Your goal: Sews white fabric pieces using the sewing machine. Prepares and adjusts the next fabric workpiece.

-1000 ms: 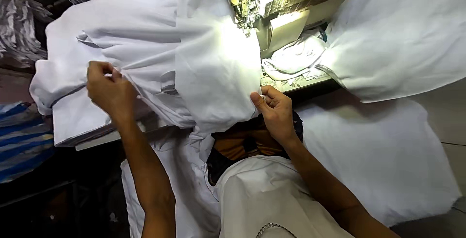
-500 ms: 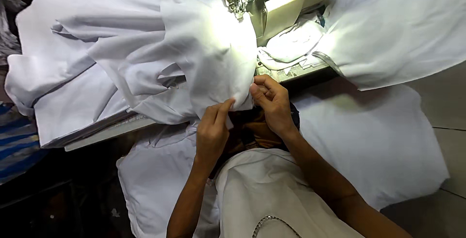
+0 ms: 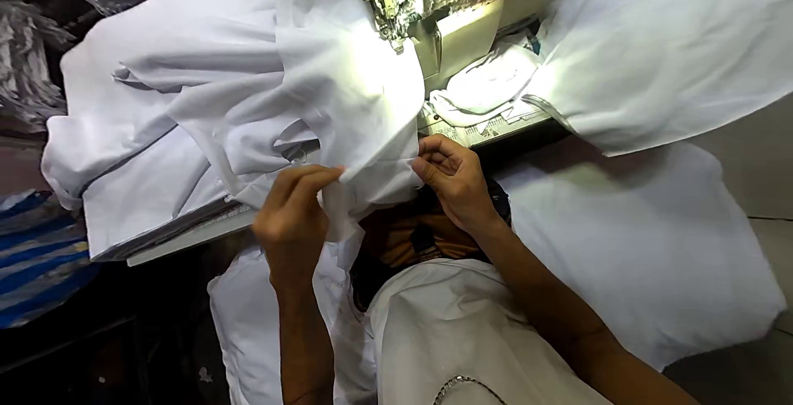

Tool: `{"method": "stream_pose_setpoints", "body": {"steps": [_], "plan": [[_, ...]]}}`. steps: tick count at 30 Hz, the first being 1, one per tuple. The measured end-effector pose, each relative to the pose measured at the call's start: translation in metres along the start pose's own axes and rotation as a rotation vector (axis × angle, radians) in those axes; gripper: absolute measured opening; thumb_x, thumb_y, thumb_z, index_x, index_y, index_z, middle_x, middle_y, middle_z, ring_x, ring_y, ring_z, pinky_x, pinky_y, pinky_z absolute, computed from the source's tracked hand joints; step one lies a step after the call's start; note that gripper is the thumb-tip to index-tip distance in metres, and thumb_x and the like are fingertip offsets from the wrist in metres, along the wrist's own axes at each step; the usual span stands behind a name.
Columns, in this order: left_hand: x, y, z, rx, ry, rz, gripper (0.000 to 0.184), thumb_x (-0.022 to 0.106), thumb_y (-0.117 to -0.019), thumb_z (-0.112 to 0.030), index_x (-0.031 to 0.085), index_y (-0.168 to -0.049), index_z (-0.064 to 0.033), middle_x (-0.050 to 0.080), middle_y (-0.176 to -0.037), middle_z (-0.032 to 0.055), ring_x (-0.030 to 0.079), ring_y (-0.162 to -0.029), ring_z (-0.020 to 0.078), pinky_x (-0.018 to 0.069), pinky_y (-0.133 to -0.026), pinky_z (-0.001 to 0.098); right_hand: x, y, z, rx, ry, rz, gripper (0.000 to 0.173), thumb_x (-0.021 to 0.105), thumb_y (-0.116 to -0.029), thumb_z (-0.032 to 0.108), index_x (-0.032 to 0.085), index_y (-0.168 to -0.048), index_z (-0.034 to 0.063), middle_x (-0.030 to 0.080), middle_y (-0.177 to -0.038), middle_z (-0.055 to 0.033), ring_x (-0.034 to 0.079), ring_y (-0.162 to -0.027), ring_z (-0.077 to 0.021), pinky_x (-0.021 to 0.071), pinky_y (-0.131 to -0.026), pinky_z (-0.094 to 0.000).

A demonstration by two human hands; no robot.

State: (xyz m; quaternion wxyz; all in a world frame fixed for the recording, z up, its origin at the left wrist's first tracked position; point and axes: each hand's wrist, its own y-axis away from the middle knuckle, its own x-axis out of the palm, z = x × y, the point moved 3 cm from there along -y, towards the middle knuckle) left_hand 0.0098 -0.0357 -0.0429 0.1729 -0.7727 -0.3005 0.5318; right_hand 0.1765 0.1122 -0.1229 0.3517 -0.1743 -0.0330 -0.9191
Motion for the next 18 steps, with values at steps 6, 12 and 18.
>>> {"method": "stream_pose_setpoints", "body": {"steps": [6,12,18], "plan": [[-0.005,-0.039,-0.007,-0.175,0.132,-0.124,0.024,0.038,-0.0959,0.001,0.056,-0.113,-0.0002,0.058,-0.102,0.0044,0.058,-0.09,0.0062,0.0501,-0.077,0.0222,-0.001,0.0,0.002,-0.042,0.062,-0.014,0.013,0.059,-0.1012,0.014,0.063,-0.11,0.0054,0.064,-0.095,-0.0038,0.063,-0.083,-0.0098,0.0565,-0.073,-0.0261],[0.006,-0.065,-0.033,-0.126,-0.02,0.298,0.056,0.071,-0.092,-0.043,0.051,-0.13,-0.0068,0.062,-0.112,0.0126,0.064,-0.089,0.0227,0.0539,-0.071,0.041,0.003,-0.003,0.009,0.038,0.12,-0.052,0.023,0.062,-0.1031,0.017,0.06,-0.123,0.0058,0.071,-0.087,-0.0063,0.069,-0.072,-0.0125,0.0579,-0.063,-0.0267],[0.029,-0.044,-0.047,0.111,-0.321,-0.025,0.024,0.066,-0.0902,-0.014,0.077,-0.111,-0.011,0.066,-0.068,0.0071,0.057,-0.051,0.0223,0.0377,-0.045,0.0374,0.001,-0.002,0.017,-0.018,0.214,-0.123,0.014,0.065,-0.1016,0.015,0.066,-0.111,0.0053,0.07,-0.079,-0.0037,0.067,-0.065,-0.0092,0.0557,-0.057,-0.023]]}}
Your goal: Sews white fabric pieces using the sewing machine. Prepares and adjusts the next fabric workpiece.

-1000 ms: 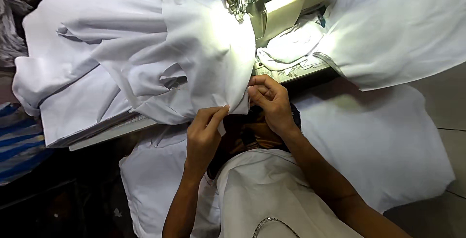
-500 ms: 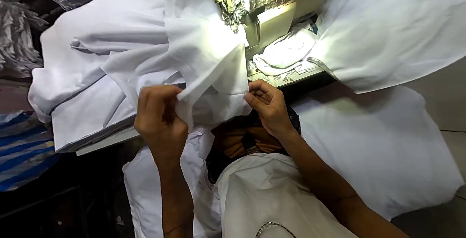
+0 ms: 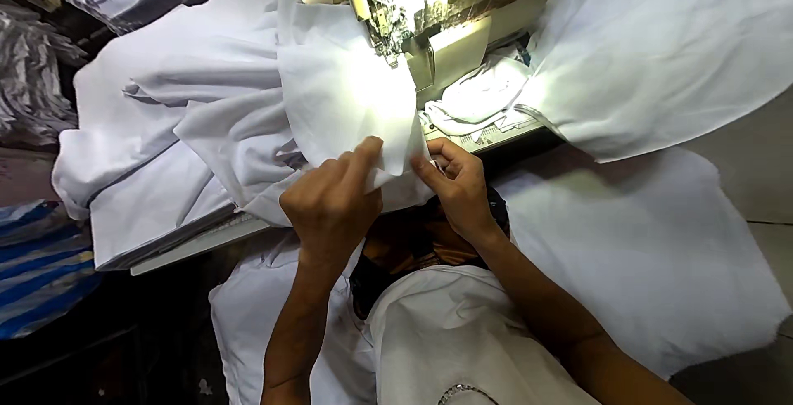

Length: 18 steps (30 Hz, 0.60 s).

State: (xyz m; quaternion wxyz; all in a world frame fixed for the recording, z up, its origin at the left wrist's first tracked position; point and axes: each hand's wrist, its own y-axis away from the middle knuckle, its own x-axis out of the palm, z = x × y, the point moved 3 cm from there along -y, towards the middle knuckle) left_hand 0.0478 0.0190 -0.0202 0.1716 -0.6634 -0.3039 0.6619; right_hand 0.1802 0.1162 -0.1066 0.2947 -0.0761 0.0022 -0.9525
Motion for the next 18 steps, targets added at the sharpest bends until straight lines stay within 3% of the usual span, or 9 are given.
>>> {"method": "stream_pose_setpoints", "body": {"steps": [4,8,18], "plan": [[0.004,0.008,-0.021,0.082,-0.011,-0.117,0.027,0.065,-0.0899,-0.016,0.078,-0.112,-0.0078,0.058,-0.062,0.0046,0.048,-0.051,0.0197,0.032,-0.049,0.0339,-0.002,0.004,0.007,-0.045,0.071,-0.043,0.013,0.063,-0.1015,0.014,0.066,-0.112,0.0061,0.069,-0.081,-0.0013,0.065,-0.066,-0.0063,0.0541,-0.057,-0.0198],[0.029,0.035,-0.03,0.075,-0.011,-0.04,0.024,0.064,-0.0918,-0.016,0.079,-0.109,-0.0108,0.061,-0.066,0.0044,0.05,-0.053,0.0201,0.0337,-0.049,0.0339,-0.005,0.008,-0.002,-0.051,0.131,-0.071,0.015,0.059,-0.0974,0.003,0.066,-0.11,0.0057,0.07,-0.085,-0.0008,0.066,-0.071,-0.0052,0.0554,-0.062,-0.0202],[0.052,0.061,-0.038,-0.005,0.028,-0.023,0.031,0.063,-0.0876,-0.011,0.079,-0.114,-0.0109,0.06,-0.065,0.0041,0.053,-0.053,0.0188,0.0358,-0.049,0.0314,-0.008,0.009,-0.012,-0.065,0.212,-0.14,0.015,0.061,-0.098,0.003,0.068,-0.111,0.0047,0.067,-0.081,0.0005,0.061,-0.066,-0.0015,0.0515,-0.058,-0.0161]]}}
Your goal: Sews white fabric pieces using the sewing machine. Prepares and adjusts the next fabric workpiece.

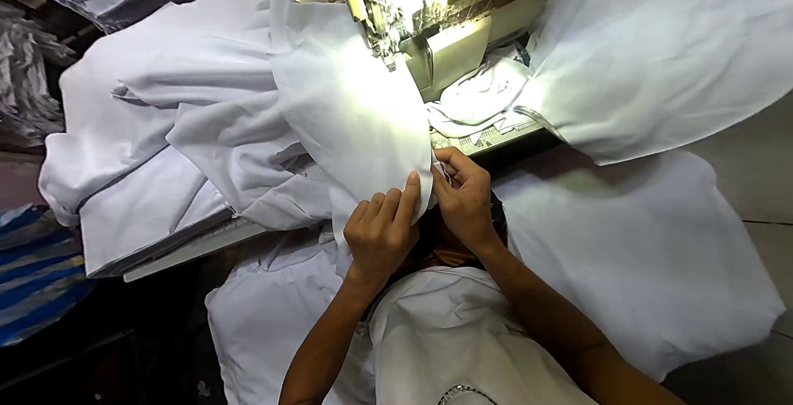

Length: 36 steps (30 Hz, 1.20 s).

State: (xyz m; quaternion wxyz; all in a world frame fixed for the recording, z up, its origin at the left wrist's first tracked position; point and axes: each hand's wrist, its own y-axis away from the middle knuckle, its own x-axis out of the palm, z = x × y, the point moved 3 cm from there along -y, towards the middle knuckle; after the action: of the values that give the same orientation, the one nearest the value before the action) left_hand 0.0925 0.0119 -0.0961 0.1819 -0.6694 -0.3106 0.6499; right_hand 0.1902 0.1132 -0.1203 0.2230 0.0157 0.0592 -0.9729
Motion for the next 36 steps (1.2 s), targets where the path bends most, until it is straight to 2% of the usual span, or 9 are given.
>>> {"method": "stream_pose_setpoints", "body": {"steps": [7,18,22,23,25,27,30,36], "plan": [[0.006,-0.013,-0.006,-0.055,-0.014,-0.023,0.032,0.064,-0.0852,-0.01,0.078,-0.114,-0.0096,0.06,-0.068,0.004,0.053,-0.055,0.0189,0.0357,-0.048,0.0315,0.0,-0.01,0.003,-0.024,0.016,-0.012,0.014,0.062,-0.0986,0.002,0.066,-0.112,0.0034,0.068,-0.08,-0.0006,0.062,-0.064,-0.0015,0.0521,-0.058,-0.0159],[0.003,-0.04,-0.013,-0.154,-0.044,0.069,0.026,0.069,-0.0873,-0.011,0.076,-0.112,-0.0087,0.068,-0.083,0.0057,0.064,-0.065,0.0208,0.0446,-0.05,0.0337,0.005,-0.022,0.008,-0.047,0.023,-0.008,0.006,0.061,-0.0995,0.003,0.065,-0.104,0.0042,0.066,-0.076,-0.0006,0.06,-0.061,-0.0023,0.0507,-0.054,-0.0173],[0.0,-0.039,-0.015,-0.195,-0.032,0.132,0.024,0.065,-0.0878,-0.004,0.073,-0.11,-0.0037,0.066,-0.088,0.0101,0.063,-0.064,0.0224,0.0466,-0.05,0.0342,0.006,-0.022,0.01,-0.038,0.059,-0.014,0.005,0.061,-0.1012,0.007,0.066,-0.102,0.0041,0.064,-0.071,0.0006,0.056,-0.055,-0.0017,0.0473,-0.05,-0.0164],[-0.002,-0.037,-0.015,-0.206,-0.019,0.143,0.022,0.064,-0.0887,-0.003,0.072,-0.109,-0.0027,0.065,-0.089,0.0106,0.063,-0.066,0.0228,0.0482,-0.052,0.0344,0.006,-0.022,0.01,-0.032,0.065,-0.012,0.007,0.062,-0.1019,0.009,0.067,-0.102,0.0044,0.064,-0.071,0.0009,0.056,-0.055,-0.0016,0.047,-0.05,-0.0162],[-0.005,-0.032,-0.014,-0.228,0.012,0.153,0.022,0.062,-0.0896,-0.002,0.071,-0.11,-0.0015,0.065,-0.092,0.0124,0.065,-0.077,0.0256,0.0525,-0.063,0.0358,0.006,-0.019,0.01,-0.02,0.069,-0.006,0.01,0.063,-0.1025,0.014,0.068,-0.102,0.0052,0.066,-0.072,0.0015,0.058,-0.056,-0.001,0.0483,-0.051,-0.0159],[-0.008,-0.028,-0.011,-0.236,0.049,0.141,0.022,0.062,-0.0898,-0.001,0.073,-0.109,-0.0028,0.063,-0.097,0.0143,0.062,-0.089,0.0287,0.0517,-0.073,0.0364,0.006,-0.016,0.008,-0.029,0.077,-0.006,0.011,0.063,-0.1027,0.015,0.068,-0.101,0.0052,0.064,-0.069,0.0024,0.055,-0.055,-0.0006,0.0463,-0.05,-0.0157],[-0.011,-0.023,-0.007,-0.222,0.082,0.115,0.019,0.062,-0.0951,-0.001,0.073,-0.109,-0.007,0.062,-0.105,0.0142,0.062,-0.098,0.0264,0.0528,-0.082,0.0324,0.007,-0.011,0.006,-0.035,0.091,-0.004,0.013,0.062,-0.1032,0.017,0.067,-0.097,0.0065,0.062,-0.067,0.0035,0.054,-0.054,-0.0002,0.0447,-0.05,-0.0152],[-0.008,-0.017,-0.008,-0.164,0.12,0.094,0.019,0.063,-0.0968,-0.003,0.074,-0.113,-0.0035,0.066,-0.098,0.0137,0.065,-0.086,0.0227,0.0554,-0.074,0.0295,0.007,-0.012,0.006,-0.042,0.086,-0.005,0.011,0.063,-0.1027,0.014,0.069,-0.101,0.0056,0.066,-0.073,0.0021,0.059,-0.058,-0.0008,0.0493,-0.053,-0.0154]]}}
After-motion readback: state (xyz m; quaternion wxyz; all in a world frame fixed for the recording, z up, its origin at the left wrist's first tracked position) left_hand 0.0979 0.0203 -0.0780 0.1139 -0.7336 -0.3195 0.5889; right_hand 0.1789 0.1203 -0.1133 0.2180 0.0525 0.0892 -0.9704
